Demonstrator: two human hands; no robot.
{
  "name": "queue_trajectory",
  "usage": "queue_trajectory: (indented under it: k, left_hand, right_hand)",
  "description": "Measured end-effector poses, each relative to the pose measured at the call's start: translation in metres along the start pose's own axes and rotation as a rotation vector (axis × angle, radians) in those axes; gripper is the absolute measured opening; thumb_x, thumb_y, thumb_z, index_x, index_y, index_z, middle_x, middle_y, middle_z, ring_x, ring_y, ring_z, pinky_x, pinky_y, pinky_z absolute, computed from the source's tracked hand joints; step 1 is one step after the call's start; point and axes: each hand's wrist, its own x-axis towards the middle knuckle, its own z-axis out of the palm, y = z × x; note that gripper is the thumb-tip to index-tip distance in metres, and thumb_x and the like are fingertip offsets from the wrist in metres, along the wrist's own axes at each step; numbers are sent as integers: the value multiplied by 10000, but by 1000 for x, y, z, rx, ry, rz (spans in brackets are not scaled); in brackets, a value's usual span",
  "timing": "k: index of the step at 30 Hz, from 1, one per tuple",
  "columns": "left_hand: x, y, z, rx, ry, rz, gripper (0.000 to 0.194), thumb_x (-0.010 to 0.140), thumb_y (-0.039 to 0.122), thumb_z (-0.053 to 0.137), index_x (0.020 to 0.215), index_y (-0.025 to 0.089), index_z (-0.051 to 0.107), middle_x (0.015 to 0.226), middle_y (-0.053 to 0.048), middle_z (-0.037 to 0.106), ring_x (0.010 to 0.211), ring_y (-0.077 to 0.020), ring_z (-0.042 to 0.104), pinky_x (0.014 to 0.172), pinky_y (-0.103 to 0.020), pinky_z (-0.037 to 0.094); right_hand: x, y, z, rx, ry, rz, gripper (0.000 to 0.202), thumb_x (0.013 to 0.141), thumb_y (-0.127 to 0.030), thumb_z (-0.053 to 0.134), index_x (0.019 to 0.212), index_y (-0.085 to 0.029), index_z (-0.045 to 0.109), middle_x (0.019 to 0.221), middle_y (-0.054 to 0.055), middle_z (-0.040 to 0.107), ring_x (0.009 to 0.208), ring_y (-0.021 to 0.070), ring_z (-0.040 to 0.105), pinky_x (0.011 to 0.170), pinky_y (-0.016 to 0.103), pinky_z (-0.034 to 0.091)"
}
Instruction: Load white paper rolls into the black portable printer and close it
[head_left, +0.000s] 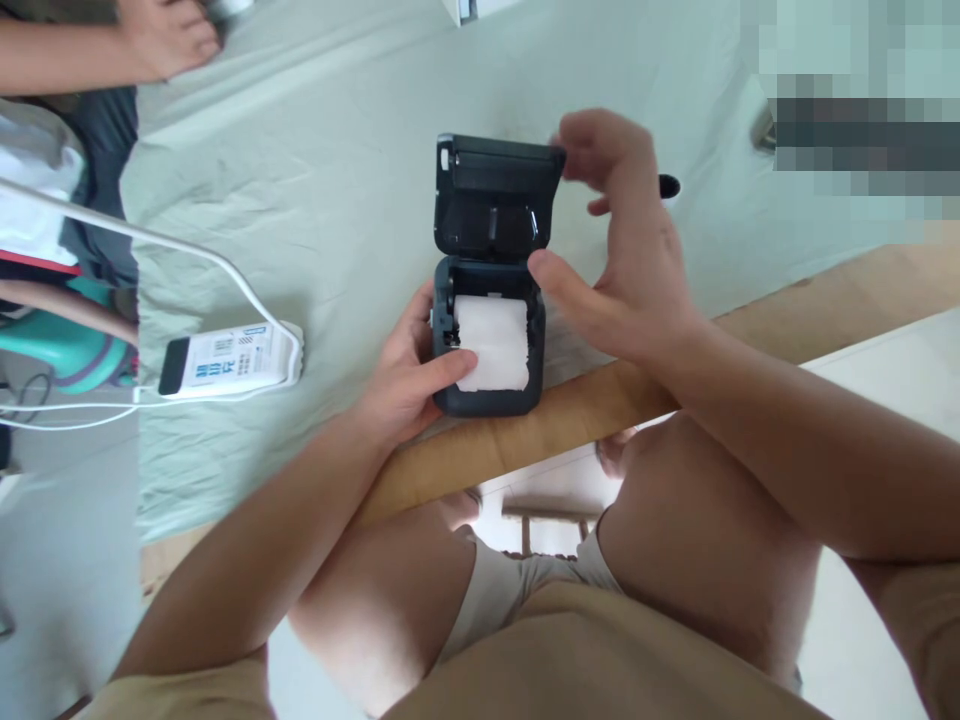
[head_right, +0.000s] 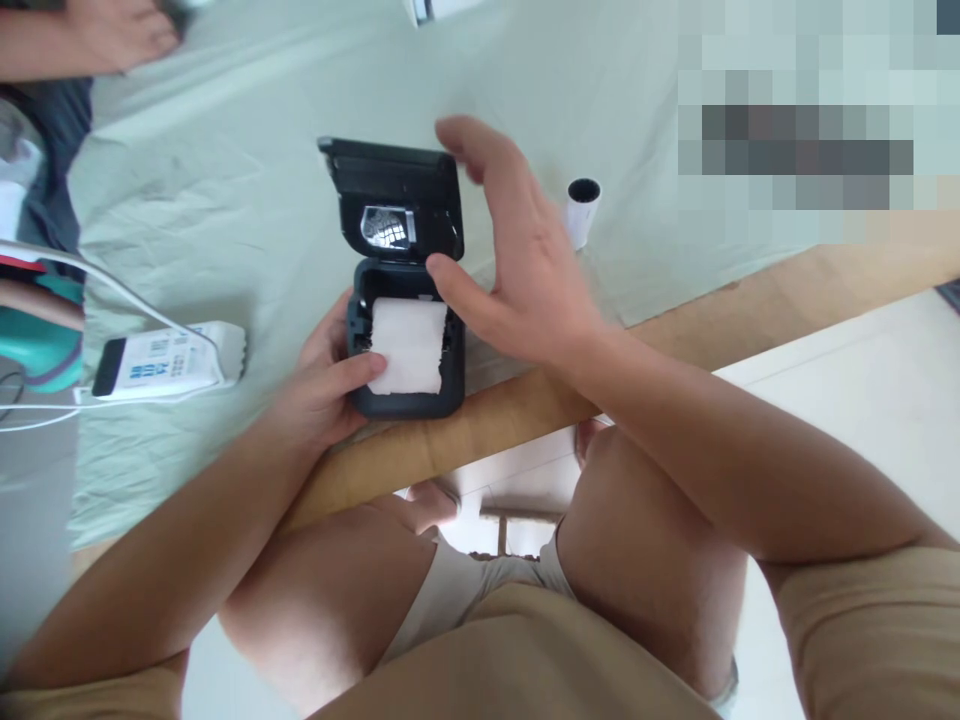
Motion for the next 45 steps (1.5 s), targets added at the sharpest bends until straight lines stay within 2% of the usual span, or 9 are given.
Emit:
queue_trajectory:
  k: [4, 9, 14, 20, 27, 29, 34, 40, 45]
  left_hand:
    - [-3, 1, 3, -2, 60, 7, 647, 733, 222, 963, 1297, 252, 648, 1098, -30, 840, 1012, -266, 843, 804, -306, 670]
    - [-6, 1, 5, -26, 71, -5, 662, 705, 249, 1004, 1279, 261, 675, 1100, -26, 835, 1050, -284, 841, 833, -323, 670]
    - [-9, 4, 10, -58, 71, -37, 623, 761, 447, 998, 1262, 228, 700, 1172, -92, 845, 1308, -394, 778, 1006, -411, 677]
    - [-8, 1, 8, -29, 36, -22, 571, 798, 469, 962, 1257, 227, 724, 1186, -94, 849, 1212, -376, 816, 740, -316, 665]
    - [-4, -4, 1, -21, 47, -7, 472, 869, 429, 889, 1261, 217, 733, 1098, -96, 862, 1103, -335, 842, 623, -270, 598]
    - [-3, -4, 3, -39, 34, -11, 448, 865, 410, 893, 1238, 218, 738, 1067, -86, 862, 1128, -339, 842, 673, -285, 633]
    - [2, 0, 11, -126, 108, -80, 433, 959, 567, 759, 1171, 190, 739, 1149, -110, 859, 1326, -389, 781, 1073, -485, 673]
    - [5, 1, 9, -145, 153, -130, 328, 1035, 543, 695, 1062, 220, 746, 1094, -64, 864, 1323, -340, 785, 1098, -476, 666]
    - [3, 1, 11, -136, 198, -77, 325, 1025, 541, 719, 976, 219, 724, 1018, -63, 853, 1289, -339, 793, 1068, -448, 680]
  right_hand:
    - [-7, 2, 2, 144, -95, 35, 434, 1085, -519, 532, 1479, -346, 475, 1396, 92, 704, 1324, 319, 731, 1116, 534, 602]
    - [-10, 1, 9, 188, -271, 68, 427, 1039, -450, 587, 1426, -277, 536, 1475, 129, 693, 1352, 304, 696, 1139, 515, 592]
    - [-13, 12, 21, 328, -460, 160, 562, 1037, -510, 650, 1528, -298, 479, 1342, 66, 741, 1101, 236, 743, 925, 394, 642]
    - [-14, 22, 23, 350, -441, 87, 575, 1014, -504, 708, 1507, -308, 486, 1281, 41, 749, 1024, 219, 749, 857, 367, 647]
    - [-10, 21, 23, 374, -494, 152, 591, 971, -437, 703, 1503, -299, 487, 1264, 53, 746, 1013, 226, 742, 801, 368, 651]
    - [-11, 20, 23, 354, -491, 153, 591, 977, -443, 699, 1510, -301, 486, 1254, 54, 751, 1007, 228, 739, 815, 375, 650]
    - [-14, 17, 22, 220, -409, 133, 534, 1010, -467, 675, 1500, -320, 521, 1386, 87, 713, 1153, 266, 717, 954, 434, 639]
    - [-12, 16, 15, 49, -235, 118, 370, 1052, -451, 620, 1395, -318, 581, 1293, 82, 691, 1150, 261, 692, 1018, 457, 613]
    - [-9, 15, 11, 46, -335, 18, 464, 942, -489, 744, 1345, -310, 600, 1255, 76, 690, 1127, 274, 664, 1031, 490, 621]
